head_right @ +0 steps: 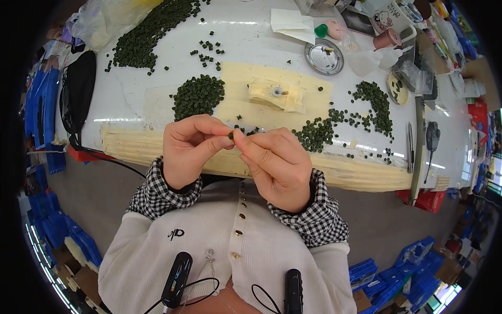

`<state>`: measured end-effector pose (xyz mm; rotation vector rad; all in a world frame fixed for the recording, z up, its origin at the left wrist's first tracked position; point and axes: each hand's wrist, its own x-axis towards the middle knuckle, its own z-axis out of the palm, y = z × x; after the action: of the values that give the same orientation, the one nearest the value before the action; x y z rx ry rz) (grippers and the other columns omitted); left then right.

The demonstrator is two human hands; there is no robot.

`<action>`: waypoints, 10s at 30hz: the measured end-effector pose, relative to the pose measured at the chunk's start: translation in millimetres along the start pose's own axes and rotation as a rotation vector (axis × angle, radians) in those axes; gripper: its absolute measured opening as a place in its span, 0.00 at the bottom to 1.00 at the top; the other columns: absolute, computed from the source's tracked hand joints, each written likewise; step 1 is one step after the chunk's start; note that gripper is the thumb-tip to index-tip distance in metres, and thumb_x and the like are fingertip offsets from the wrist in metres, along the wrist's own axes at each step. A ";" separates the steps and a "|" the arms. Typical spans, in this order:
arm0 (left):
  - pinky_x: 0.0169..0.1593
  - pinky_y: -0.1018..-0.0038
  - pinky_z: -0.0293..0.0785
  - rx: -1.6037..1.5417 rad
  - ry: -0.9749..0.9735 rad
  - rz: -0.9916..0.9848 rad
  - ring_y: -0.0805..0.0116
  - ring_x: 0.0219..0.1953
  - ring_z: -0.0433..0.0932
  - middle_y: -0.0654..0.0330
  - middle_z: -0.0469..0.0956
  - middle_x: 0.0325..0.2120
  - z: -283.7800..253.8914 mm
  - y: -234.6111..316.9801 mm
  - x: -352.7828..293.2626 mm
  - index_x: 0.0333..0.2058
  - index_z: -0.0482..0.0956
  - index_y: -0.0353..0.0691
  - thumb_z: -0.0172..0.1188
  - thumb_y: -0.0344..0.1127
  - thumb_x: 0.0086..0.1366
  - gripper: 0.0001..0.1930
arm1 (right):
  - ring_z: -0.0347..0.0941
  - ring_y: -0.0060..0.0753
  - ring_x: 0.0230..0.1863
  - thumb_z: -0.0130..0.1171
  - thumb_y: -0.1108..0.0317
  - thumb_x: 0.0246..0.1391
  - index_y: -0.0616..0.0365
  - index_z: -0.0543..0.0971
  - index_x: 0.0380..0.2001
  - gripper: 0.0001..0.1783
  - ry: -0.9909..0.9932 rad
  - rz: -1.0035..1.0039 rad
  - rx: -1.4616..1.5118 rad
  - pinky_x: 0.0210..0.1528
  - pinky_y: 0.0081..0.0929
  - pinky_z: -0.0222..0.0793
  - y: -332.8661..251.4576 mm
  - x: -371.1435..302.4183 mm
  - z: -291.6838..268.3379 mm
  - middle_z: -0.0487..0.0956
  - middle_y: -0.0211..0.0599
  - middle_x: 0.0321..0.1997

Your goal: The person is manually assembling small green plastic leaf-shaped components with small black central connectors on a workbench.

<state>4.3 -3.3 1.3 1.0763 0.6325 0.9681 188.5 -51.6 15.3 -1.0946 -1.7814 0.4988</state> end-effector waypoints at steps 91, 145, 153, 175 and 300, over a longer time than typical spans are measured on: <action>0.33 0.71 0.68 1.296 0.154 0.430 0.63 0.29 0.71 0.59 0.74 0.25 -29.2 12.1 8.1 0.30 0.80 0.35 0.66 0.21 0.51 0.07 | 0.70 0.39 0.29 0.63 0.82 0.44 0.61 0.77 0.28 0.07 0.120 0.233 -0.470 0.33 0.31 0.67 24.9 -17.4 -25.9 0.75 0.38 0.27; 0.42 0.77 0.81 -0.216 -0.053 -0.220 0.69 0.39 0.82 0.51 0.81 0.37 3.9 5.1 -2.8 0.43 0.75 0.32 0.57 0.26 0.65 0.08 | 0.77 0.26 0.41 0.59 0.83 0.52 0.68 0.79 0.41 0.11 0.168 0.496 0.618 0.45 0.21 0.72 -6.8 -13.1 4.7 0.80 0.39 0.39; 0.41 0.77 0.81 -0.234 -0.048 -0.203 0.70 0.36 0.82 0.54 0.81 0.34 7.7 3.8 -4.7 0.39 0.77 0.30 0.58 0.25 0.64 0.06 | 0.73 0.26 0.34 0.62 0.82 0.49 0.63 0.82 0.41 0.13 0.187 0.316 0.369 0.37 0.22 0.69 -0.6 -13.3 10.2 0.78 0.36 0.33; 0.41 0.80 0.77 -0.214 0.013 -0.068 0.76 0.35 0.79 0.58 0.81 0.32 13.2 -1.7 -3.6 0.38 0.79 0.31 0.60 0.24 0.63 0.05 | 0.73 0.30 0.30 0.66 0.82 0.44 0.62 0.82 0.43 0.19 0.260 0.058 -0.033 0.32 0.21 0.69 -5.5 -9.2 18.6 0.78 0.37 0.33; 0.42 0.78 0.76 0.134 0.006 0.117 0.71 0.36 0.78 0.55 0.78 0.34 2.3 2.1 -2.4 0.36 0.80 0.30 0.60 0.15 0.57 0.08 | 0.71 0.40 0.33 0.65 0.76 0.47 0.62 0.79 0.32 0.08 0.196 0.065 -0.532 0.36 0.31 0.68 33.7 39.3 -13.8 0.75 0.38 0.28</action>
<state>4.4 -6.1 4.0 1.2410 0.6518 1.0416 210.3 -2.7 17.4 -1.5099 -1.7498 -0.0595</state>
